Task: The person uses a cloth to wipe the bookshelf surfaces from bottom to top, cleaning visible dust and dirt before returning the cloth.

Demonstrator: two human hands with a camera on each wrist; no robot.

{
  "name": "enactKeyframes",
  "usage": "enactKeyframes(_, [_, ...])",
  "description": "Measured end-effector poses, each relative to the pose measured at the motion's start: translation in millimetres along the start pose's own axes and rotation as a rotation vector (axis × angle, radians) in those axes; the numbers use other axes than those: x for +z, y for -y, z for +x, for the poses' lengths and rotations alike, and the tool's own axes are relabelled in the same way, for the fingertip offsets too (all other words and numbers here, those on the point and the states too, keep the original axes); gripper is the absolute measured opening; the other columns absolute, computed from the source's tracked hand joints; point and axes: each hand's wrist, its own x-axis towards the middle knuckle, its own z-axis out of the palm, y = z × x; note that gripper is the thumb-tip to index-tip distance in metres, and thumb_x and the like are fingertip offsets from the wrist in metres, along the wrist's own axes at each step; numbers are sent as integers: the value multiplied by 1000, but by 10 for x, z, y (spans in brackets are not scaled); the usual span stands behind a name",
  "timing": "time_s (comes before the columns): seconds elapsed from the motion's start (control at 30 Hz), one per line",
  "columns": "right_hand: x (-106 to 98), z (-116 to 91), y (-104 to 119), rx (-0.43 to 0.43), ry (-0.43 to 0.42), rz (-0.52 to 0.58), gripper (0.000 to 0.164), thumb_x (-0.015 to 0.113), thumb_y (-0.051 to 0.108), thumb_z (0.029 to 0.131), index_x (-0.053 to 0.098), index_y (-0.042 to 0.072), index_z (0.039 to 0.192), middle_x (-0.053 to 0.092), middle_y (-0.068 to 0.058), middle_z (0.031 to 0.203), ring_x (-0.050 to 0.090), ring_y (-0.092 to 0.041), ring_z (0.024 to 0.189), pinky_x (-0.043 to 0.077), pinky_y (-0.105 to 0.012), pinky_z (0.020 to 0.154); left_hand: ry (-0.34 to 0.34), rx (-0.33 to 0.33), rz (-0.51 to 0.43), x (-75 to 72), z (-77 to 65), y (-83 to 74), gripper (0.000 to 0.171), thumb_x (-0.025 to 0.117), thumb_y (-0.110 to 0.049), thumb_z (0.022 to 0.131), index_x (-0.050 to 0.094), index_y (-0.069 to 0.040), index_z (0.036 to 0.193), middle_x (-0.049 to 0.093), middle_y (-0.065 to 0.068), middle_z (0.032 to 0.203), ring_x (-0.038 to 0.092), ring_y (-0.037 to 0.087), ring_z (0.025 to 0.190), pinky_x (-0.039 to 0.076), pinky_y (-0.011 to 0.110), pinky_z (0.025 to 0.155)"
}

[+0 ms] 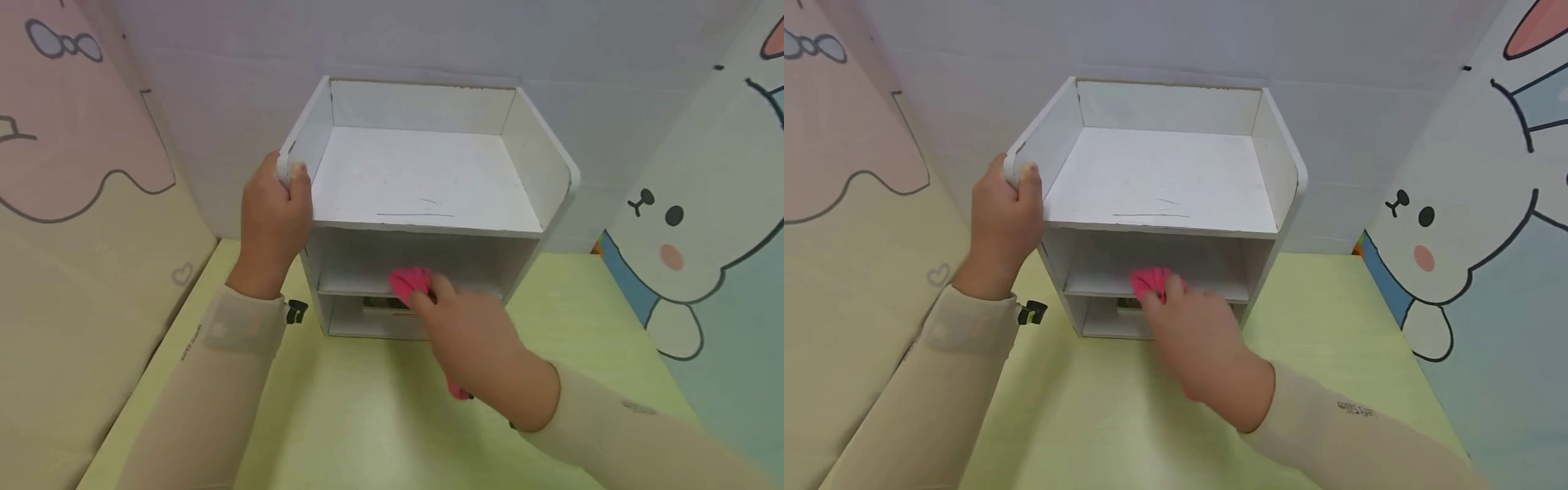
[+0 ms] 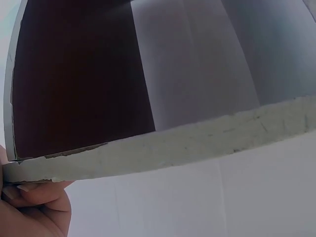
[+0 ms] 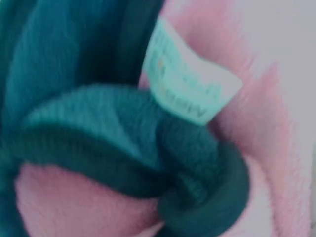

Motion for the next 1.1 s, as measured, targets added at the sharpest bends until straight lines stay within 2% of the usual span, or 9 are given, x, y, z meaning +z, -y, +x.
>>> enactKeyframes(0.13, [4,16,-159,33,-213,-2,33,71,0,79,57,5,108,53,-16,100,43,-21,52,37,-33,42,2,-4,1,-1,-3,-8,54,38,-36,107,55,9,132,65,23,119,55,31,86,47,48,70])
enactKeyframes(0.2, [40,38,-220,47,-289,-21,33,71,-2,76,54,3,105,51,-16,96,41,-23,51,35,-33,42,2,-10,1,-1,-3,-14,54,38,-37,107,55,9,132,65,23,118,54,32,85,46,47,69])
enactKeyframes(0.3, [132,87,-291,63,-387,-59,26,73,-1,81,54,0,100,48,-15,86,41,-26,50,34,-34,41,4,-15,6,-3,-7,-20,55,38,-37,107,55,9,132,65,23,118,54,31,85,46,46,68])
enactKeyframes(0.4, [240,142,-348,78,-429,-93,16,72,4,91,58,-1,99,48,-15,81,46,-29,51,36,-37,42,3,-14,7,-5,-9,-21,55,37,-37,107,55,9,133,65,23,117,54,31,84,46,45,67])
enactKeyframes(0.5, [336,193,-404,93,-386,-114,14,72,4,90,61,0,98,49,-15,80,51,-32,55,40,-40,44,-1,-9,5,-2,-10,-20,55,37,-36,108,55,9,132,64,23,114,53,31,81,45,45,65])
enactKeyframes(0.73, [471,319,-513,155,-275,-108,9,72,1,87,63,3,89,55,-17,78,57,-36,60,45,-45,49,6,-6,-6,13,-14,-19,55,38,-36,108,54,9,135,64,23,123,56,31,88,49,49,71])
enactKeyframes(0.93, [640,478,-512,153,-173,-133,9,72,5,88,69,3,96,57,-16,81,58,-31,62,48,-42,49,6,-10,-7,11,-17,-10,55,38,-36,107,54,8,135,64,23,122,55,31,87,48,47,70])
enactKeyframes(1.0, [684,502,-507,152,-166,-129,8,72,5,87,68,3,93,56,-15,79,58,-30,62,48,-41,47,5,-9,-7,11,-17,-8,55,38,-36,107,54,8,135,65,22,122,55,31,86,47,46,69])
enactKeyframes(1.1, [712,515,-516,169,-219,-135,11,73,5,84,65,2,91,52,-13,71,56,-30,57,47,-42,45,-1,0,-5,14,-9,-7,54,38,-35,107,55,8,134,65,22,118,54,31,84,45,45,68])
